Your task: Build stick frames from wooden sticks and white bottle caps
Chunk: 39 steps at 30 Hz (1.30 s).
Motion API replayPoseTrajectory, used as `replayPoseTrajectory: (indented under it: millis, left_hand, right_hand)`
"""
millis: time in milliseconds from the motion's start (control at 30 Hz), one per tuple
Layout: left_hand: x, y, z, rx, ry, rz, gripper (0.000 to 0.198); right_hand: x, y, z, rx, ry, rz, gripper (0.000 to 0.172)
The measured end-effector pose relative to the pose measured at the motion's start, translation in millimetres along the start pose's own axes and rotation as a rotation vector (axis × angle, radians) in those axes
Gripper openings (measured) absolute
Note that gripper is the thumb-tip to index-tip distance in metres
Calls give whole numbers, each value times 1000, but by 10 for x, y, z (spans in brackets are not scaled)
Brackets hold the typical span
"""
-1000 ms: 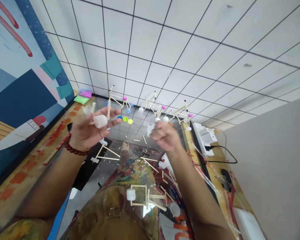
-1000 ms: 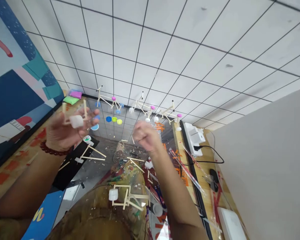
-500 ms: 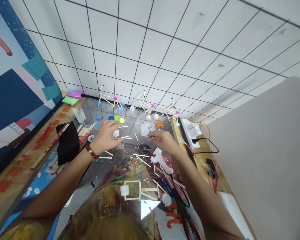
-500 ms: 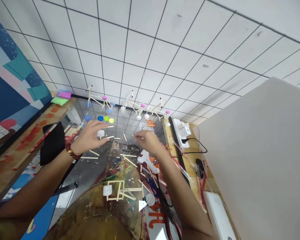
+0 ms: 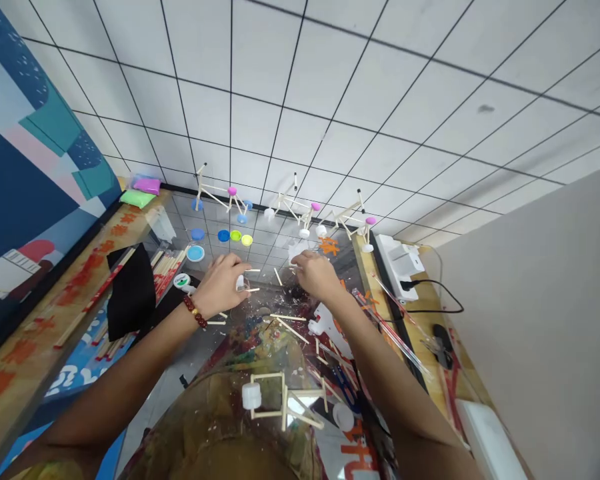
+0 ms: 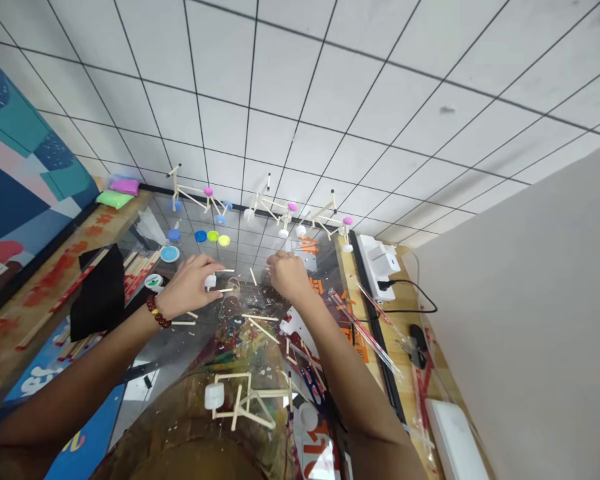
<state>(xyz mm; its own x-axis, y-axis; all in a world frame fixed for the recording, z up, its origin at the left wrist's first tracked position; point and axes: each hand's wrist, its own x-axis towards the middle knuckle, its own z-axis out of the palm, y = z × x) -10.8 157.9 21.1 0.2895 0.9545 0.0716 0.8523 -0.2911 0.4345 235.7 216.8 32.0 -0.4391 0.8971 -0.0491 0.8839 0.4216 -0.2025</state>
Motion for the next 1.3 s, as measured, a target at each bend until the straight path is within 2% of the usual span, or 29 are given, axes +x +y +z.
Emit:
replayPoseTrajectory:
  millis: [133, 233, 333, 467, 533, 700, 933, 1300]
  left_hand:
    - [-4, -17, 38, -17, -29, -10, 53]
    - [-6, -58, 12, -51, -53, -3, 67]
    - [-6, -95, -37, -42, -86, -24, 72]
    - [-3, -105, -85, -31, -114, -41, 70]
    - [1, -93, -89, -44, -112, -49, 67]
    - [16, -50, -44, -66, -67, -55, 49]
    - [20, -60, 11, -111, -58, -31, 50]
    - [25, -94, 41, -70, -67, -3, 52]
  right_hand:
    - [-35, 181, 15, 155, -108, -202, 50]
    - [19, 175, 93, 197, -169, -261, 51]
    - [95, 151, 134, 268, -172, -264, 44]
    - [152, 166, 116, 354, -206, -261, 52]
    - [153, 174, 112, 383, -214, -243, 50]
    - [120, 87, 215, 499, -149, -208, 40]
    - [127, -102, 359, 537, -121, -251, 38]
    - [114, -120, 323, 593, -160, -192, 48]
